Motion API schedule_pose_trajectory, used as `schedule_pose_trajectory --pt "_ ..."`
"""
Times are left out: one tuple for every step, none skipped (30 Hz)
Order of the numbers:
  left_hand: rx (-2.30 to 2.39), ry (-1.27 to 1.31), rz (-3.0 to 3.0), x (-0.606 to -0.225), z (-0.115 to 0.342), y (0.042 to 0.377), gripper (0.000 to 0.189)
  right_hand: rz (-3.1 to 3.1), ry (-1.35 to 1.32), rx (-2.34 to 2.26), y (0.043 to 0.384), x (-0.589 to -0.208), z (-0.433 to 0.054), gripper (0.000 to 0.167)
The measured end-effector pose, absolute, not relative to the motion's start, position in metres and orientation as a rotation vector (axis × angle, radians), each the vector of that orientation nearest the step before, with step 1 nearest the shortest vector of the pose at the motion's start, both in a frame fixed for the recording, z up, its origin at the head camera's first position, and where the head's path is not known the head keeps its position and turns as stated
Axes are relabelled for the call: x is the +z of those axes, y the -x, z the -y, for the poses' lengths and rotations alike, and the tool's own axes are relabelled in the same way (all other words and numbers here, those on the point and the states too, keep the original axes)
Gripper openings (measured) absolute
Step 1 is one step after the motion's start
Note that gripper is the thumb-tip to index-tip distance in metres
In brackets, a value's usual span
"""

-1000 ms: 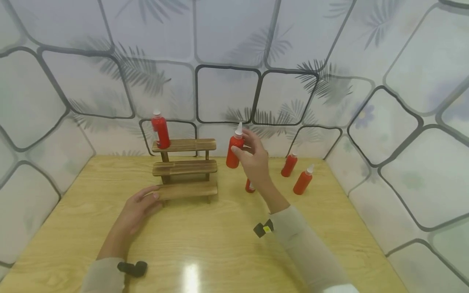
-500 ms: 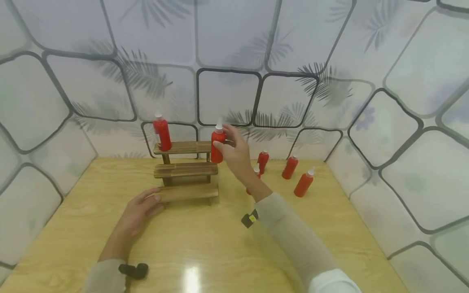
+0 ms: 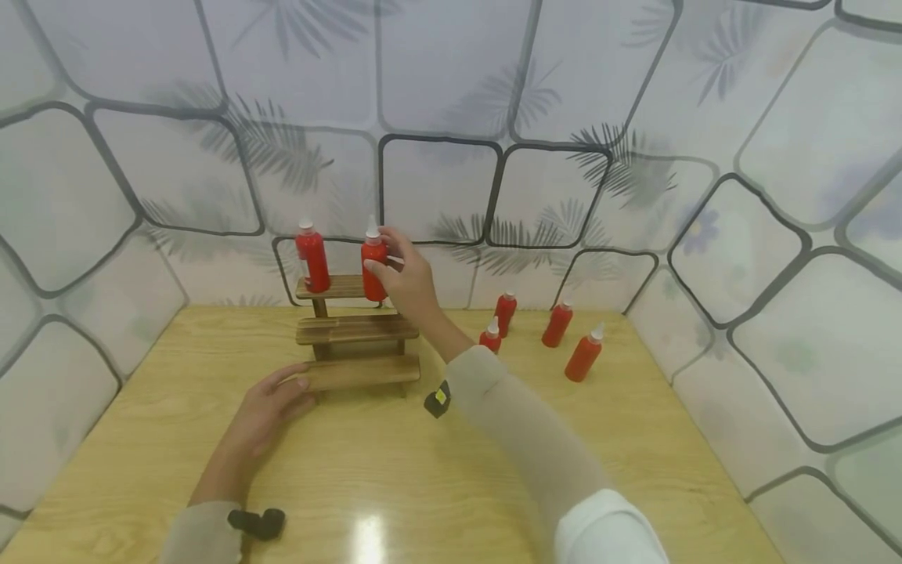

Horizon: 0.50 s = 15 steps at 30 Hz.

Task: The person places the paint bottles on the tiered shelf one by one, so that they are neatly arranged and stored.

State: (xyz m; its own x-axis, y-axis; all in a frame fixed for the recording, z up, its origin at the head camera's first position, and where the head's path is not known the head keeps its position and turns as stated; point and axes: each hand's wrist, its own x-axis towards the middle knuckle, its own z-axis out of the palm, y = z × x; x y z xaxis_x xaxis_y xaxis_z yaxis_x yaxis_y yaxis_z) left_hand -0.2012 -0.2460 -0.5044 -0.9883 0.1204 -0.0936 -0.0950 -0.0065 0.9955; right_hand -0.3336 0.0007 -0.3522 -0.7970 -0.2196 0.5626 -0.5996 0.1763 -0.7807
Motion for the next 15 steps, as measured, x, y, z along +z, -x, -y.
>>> schedule_pose_trajectory --pt "2.131 -0.023 -2.097 -0.505 0.246 0.201 0.062 2.142 -0.782 1.644 0.335 -0.353 0.002 0.055" --pt "2.136 -0.017 -2.094 -0.505 0.245 0.201 0.061 2.145 -0.785 1.631 0.336 -0.354 0.005 0.055" --pt "2.136 -0.016 -2.091 -0.505 0.245 0.202 0.062 2.145 -0.784 1.618 0.337 -0.355 0.008 0.056" --pt "2.139 -0.014 -2.087 -0.505 0.245 0.202 0.062 2.146 -0.779 1.601 0.338 -0.356 0.011 0.056" --pt "2.138 -0.014 -2.085 -0.504 0.244 0.201 0.062 2.147 -0.775 1.586 0.339 -0.356 0.014 0.056" --pt "2.138 -0.008 -2.086 -0.504 0.244 0.201 0.062 2.144 -0.772 1.569 0.34 -0.356 0.016 0.056" --pt "2.134 -0.009 -2.086 -0.504 0.244 0.201 0.062 2.142 -0.764 1.557 0.341 -0.356 0.019 0.056" --pt "2.129 -0.01 -2.089 -0.503 0.244 0.201 0.062 2.142 -0.755 1.546 0.343 -0.356 0.022 0.056" --pt "2.124 -0.011 -2.091 -0.503 0.244 0.2 0.063 2.143 -0.747 1.536 0.344 -0.356 0.024 0.056" --pt "2.124 -0.008 -2.092 -0.502 0.244 0.2 0.063 2.147 -0.739 1.54 0.345 -0.356 0.026 0.056" --pt "2.122 -0.009 -2.094 -0.501 0.244 0.199 0.063 2.147 -0.735 1.546 0.347 -0.356 0.029 0.056" --pt "2.123 -0.008 -2.095 -0.501 0.244 0.199 0.063 2.148 -0.731 1.551 0.348 -0.356 0.031 0.056" --pt "2.122 -0.008 -2.097 -0.5 0.244 0.199 0.063 2.151 -0.727 1.559 0.349 -0.356 0.033 0.056" --pt "2.119 -0.009 -2.1 -0.5 0.245 0.199 0.063 2.148 -0.727 1.57 0.351 -0.356 0.035 0.056" --pt "2.122 -0.009 -2.1 -0.501 0.245 0.199 0.063 2.147 -0.725 1.576 0.352 -0.356 0.037 0.056"
